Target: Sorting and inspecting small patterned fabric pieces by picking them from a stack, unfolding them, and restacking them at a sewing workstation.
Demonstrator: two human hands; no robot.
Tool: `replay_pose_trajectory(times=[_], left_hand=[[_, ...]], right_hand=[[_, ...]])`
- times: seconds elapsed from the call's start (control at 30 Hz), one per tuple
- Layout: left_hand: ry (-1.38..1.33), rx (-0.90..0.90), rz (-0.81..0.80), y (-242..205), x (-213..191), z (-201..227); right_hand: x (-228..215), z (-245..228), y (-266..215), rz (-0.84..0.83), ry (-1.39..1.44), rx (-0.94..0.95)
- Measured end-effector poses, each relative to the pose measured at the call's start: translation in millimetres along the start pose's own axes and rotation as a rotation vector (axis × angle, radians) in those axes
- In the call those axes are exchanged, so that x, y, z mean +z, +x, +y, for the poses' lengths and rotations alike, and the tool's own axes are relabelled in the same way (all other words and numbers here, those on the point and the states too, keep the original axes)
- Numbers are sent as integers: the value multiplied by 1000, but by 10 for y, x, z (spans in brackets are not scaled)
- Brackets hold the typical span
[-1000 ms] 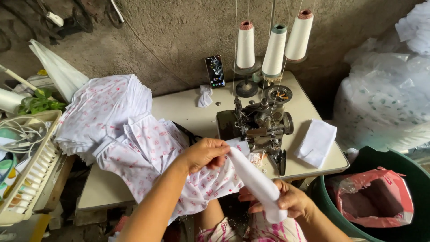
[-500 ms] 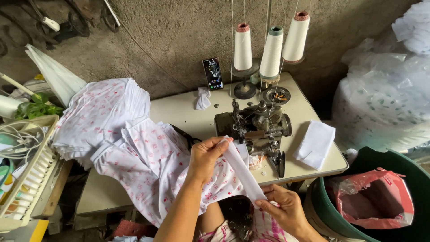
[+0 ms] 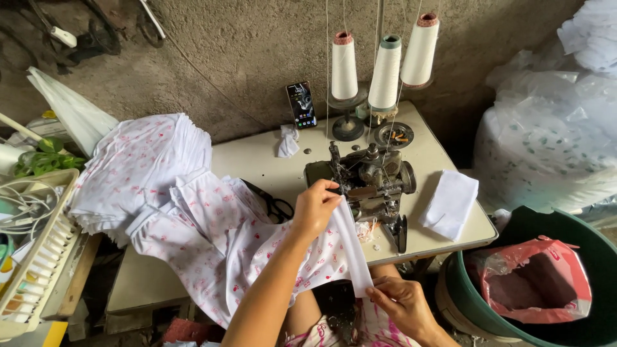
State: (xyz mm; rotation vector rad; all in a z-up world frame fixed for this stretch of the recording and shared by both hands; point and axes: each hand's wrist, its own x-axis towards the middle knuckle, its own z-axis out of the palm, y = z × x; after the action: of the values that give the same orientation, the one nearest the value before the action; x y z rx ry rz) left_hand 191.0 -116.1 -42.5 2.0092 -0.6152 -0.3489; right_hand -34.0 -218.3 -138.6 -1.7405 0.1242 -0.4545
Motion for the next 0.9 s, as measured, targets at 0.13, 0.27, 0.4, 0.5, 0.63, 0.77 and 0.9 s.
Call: replay_pose_trajectory(times=[0.13,0.27,0.4,0.5,0.63,0.77,0.9], left_hand=[[77,122,124,59,263,-333],[106,156,300,-82,311,-472],[129,141,333,-98,295,-476],[141,122,328,-72,308,-479],[174,114,324,-44,349,-502],[410,382,378,-110,419,-509],[938,394,296,-481,709,-460]], right_hand=[[64,58,-38,16,86,17],[49,266,-145,-1,41,109],[32,304,-192,42,56,143],[12,319,-198,57,117,140],[-1,443,-220,117,125,134],[86,483,-134,146,351,378],[155,292,-6,-26,541,681]])
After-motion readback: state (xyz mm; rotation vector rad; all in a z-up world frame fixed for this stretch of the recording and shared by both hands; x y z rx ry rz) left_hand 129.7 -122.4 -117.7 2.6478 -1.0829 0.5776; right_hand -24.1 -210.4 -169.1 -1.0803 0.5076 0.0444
